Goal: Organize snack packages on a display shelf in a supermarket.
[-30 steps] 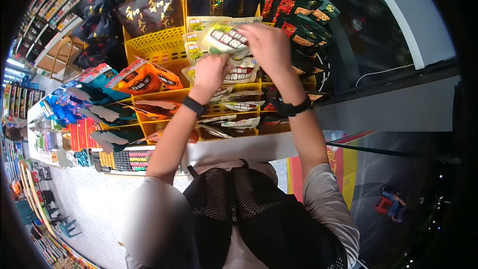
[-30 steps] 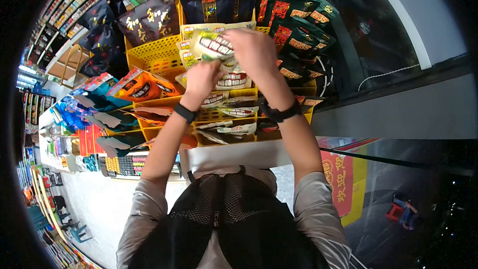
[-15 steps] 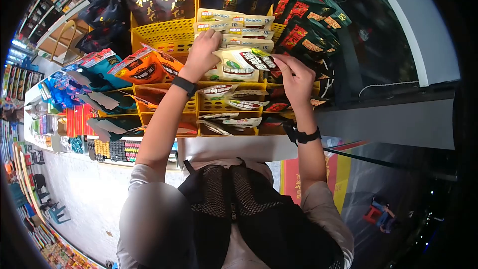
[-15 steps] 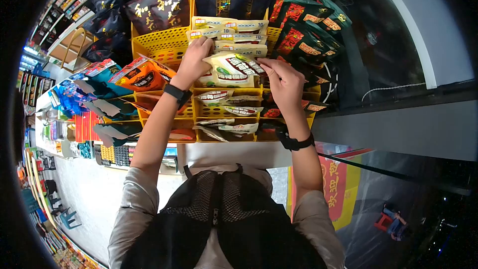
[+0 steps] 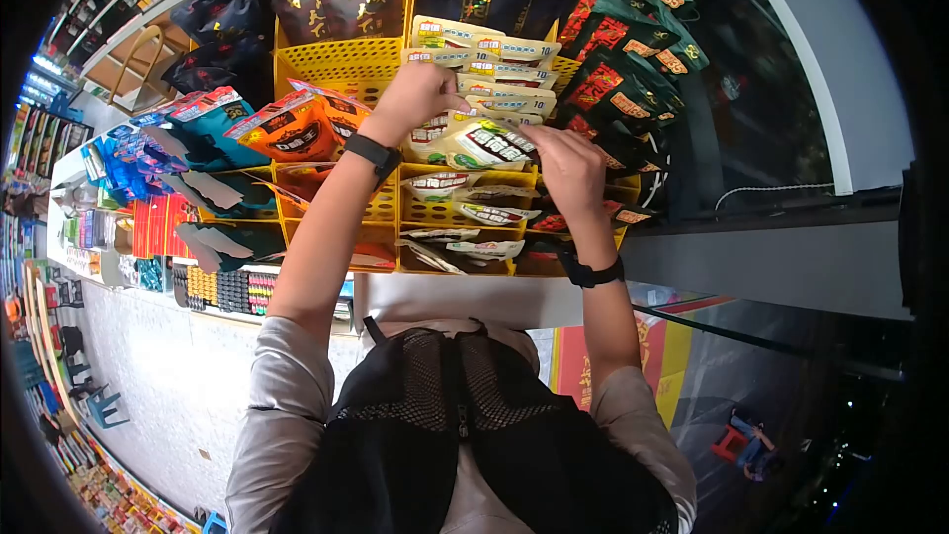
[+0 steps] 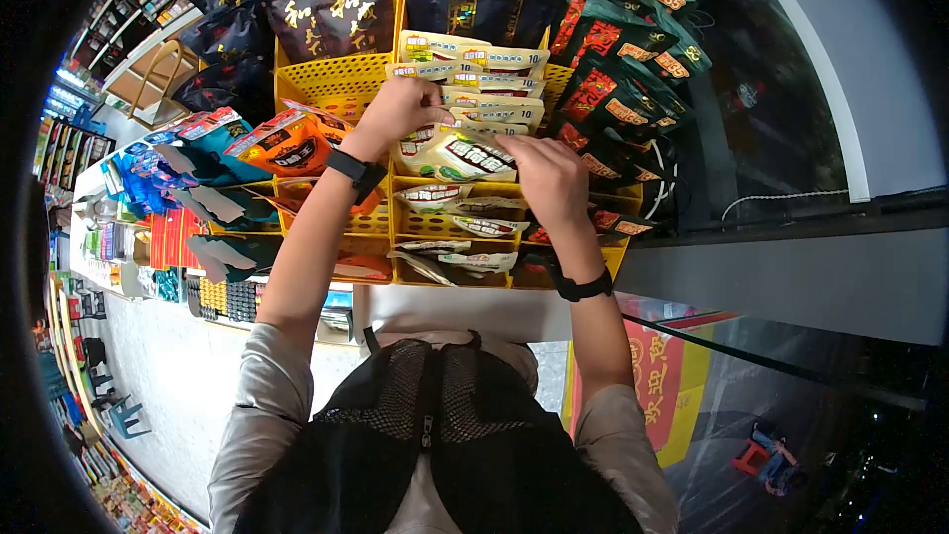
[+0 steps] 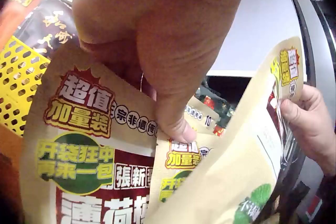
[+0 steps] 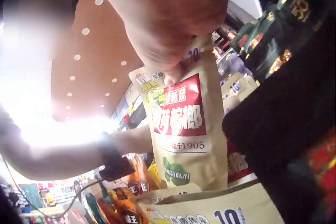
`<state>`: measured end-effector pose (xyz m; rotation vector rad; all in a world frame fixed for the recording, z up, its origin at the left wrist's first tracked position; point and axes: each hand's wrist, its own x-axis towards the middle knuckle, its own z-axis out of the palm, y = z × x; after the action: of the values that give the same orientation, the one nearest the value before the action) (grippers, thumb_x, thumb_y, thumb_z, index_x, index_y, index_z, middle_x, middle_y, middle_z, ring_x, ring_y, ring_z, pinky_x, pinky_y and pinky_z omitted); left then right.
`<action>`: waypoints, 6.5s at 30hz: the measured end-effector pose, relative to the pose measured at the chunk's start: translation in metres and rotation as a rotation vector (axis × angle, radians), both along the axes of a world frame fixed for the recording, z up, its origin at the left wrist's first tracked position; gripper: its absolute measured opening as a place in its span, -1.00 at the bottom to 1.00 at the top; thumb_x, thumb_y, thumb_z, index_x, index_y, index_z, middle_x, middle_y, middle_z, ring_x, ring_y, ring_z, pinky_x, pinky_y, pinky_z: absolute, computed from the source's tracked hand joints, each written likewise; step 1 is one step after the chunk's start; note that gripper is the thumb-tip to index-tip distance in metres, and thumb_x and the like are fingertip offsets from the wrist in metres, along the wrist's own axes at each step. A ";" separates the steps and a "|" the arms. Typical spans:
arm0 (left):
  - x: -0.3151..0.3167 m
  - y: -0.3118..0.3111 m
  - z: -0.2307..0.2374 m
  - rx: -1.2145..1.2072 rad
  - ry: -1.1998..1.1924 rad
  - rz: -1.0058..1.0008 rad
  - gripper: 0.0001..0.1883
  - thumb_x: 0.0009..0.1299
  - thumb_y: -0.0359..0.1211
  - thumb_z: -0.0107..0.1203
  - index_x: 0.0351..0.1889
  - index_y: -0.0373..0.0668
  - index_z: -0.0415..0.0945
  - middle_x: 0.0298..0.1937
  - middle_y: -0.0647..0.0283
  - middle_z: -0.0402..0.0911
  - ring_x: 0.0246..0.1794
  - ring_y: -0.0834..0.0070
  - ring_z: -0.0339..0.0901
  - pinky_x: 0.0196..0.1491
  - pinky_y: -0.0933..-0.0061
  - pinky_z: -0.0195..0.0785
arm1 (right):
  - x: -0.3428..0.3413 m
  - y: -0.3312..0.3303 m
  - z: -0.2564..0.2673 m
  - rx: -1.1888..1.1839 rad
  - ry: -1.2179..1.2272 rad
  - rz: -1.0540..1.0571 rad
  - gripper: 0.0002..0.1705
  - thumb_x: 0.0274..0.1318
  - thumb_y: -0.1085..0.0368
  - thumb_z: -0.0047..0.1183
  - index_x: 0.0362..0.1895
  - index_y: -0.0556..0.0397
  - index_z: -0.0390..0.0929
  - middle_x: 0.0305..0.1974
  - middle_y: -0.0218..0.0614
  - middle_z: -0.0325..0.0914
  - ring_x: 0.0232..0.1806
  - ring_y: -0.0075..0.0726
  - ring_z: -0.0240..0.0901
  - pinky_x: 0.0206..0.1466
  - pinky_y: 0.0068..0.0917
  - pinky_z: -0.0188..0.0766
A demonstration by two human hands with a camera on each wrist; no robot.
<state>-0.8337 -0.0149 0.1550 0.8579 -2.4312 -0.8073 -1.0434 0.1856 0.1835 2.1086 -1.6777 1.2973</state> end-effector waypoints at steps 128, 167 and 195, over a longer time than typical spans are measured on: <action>0.082 0.176 -0.048 -0.242 -0.022 0.427 -0.89 0.36 -0.39 0.38 -0.20 -0.13 0.70 -0.26 0.19 0.56 -0.16 0.13 0.59 -0.14 0.13 0.50 | 0.046 0.106 0.017 -0.026 -0.120 -0.327 -0.80 0.27 0.47 0.33 -0.04 0.04 0.78 -0.13 -0.25 0.75 -0.17 -0.08 0.64 -0.07 -0.24 0.56; 0.068 0.189 -0.050 -0.117 -0.113 0.209 -0.84 0.42 -0.36 0.29 -0.07 -0.14 0.74 -0.16 0.16 0.76 -0.09 0.08 0.66 0.06 0.09 0.48 | 0.057 0.021 -0.046 0.326 -0.056 -0.140 -0.82 0.28 0.40 0.18 -0.10 -0.05 0.77 -0.22 -0.16 0.78 -0.16 0.01 0.74 -0.12 -0.06 0.58; 0.065 0.165 -0.033 -0.251 0.022 0.304 -0.80 0.44 -0.31 0.36 -0.09 -0.22 0.70 -0.18 0.08 0.71 -0.13 0.04 0.65 -0.06 0.11 0.52 | 0.055 0.065 -0.039 0.264 0.066 -0.207 -0.55 0.09 0.54 0.16 0.07 -0.02 0.77 -0.08 -0.33 0.75 -0.05 -0.12 0.62 0.04 -0.16 0.46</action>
<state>-0.7686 0.1497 0.1223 1.0749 -2.2444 -0.3893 -0.9883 0.2509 0.1449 2.0136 -2.0719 0.9835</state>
